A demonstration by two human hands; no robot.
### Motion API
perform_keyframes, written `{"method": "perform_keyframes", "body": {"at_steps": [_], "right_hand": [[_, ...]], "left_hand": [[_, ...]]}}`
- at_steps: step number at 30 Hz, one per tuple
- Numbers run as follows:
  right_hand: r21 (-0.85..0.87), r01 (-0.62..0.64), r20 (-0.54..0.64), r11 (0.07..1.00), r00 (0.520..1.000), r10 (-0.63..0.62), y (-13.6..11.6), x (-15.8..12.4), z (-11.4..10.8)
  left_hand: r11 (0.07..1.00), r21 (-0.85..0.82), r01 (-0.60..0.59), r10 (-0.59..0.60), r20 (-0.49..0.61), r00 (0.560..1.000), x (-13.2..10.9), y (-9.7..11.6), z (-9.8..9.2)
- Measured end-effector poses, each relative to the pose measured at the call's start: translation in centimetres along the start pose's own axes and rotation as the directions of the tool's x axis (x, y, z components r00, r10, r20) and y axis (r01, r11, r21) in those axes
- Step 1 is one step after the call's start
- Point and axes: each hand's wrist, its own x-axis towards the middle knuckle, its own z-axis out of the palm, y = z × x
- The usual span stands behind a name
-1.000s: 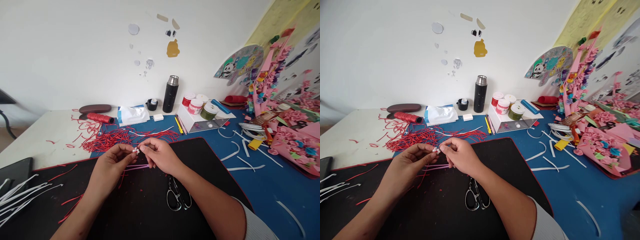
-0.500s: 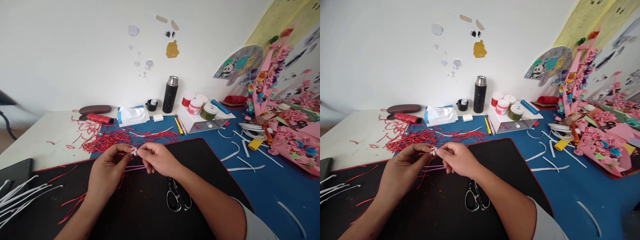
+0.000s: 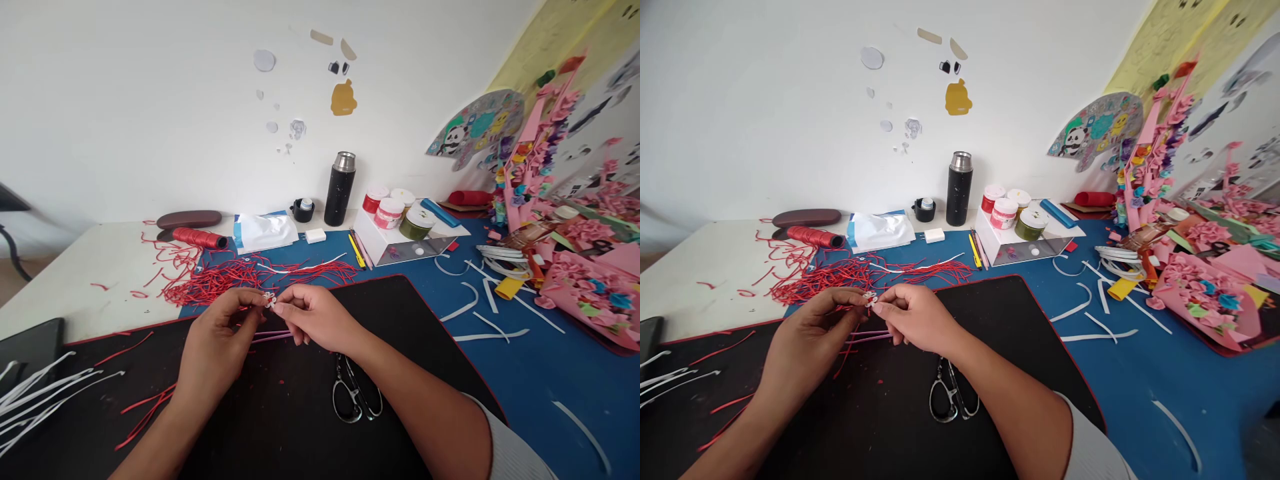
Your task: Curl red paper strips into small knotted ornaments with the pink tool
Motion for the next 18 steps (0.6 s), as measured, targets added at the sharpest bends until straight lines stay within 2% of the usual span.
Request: {"method": "perform_keyframes", "body": {"at_steps": [4,8,10,13,18], "right_hand": [[-0.064,0.027,-0.028,0.998,0.999,-0.029,0.21,0.01,-0.14],[-0.242,0.061,-0.071,0.968,0.994,-0.080,0.05,-0.23,-0.21],[-0.330,0.058,-0.077,0.942,0.993,-0.088,-0.11,-0.36,-0.21],[-0.432,0.074,-0.077,0.899,0.990,-0.118,-0.30,-0.47,-0.19],[-0.470,0.088,-0.082,0.878,0.986,-0.143,-0.35,-0.52,-0.19]], "left_hand": [[0.999,-0.054,-0.003,0.003,0.002,1.000,-0.12,0.03,-0.14],[0.994,-0.085,0.075,-0.078,-0.033,0.996,-0.12,0.44,-0.32],[0.995,-0.053,0.086,-0.087,-0.006,0.996,-0.05,0.66,-0.34],[0.999,0.009,0.039,-0.040,0.055,0.998,0.09,0.71,-0.27],[0.998,-0.004,0.059,-0.058,0.074,0.996,0.22,0.14,-0.17]]}}
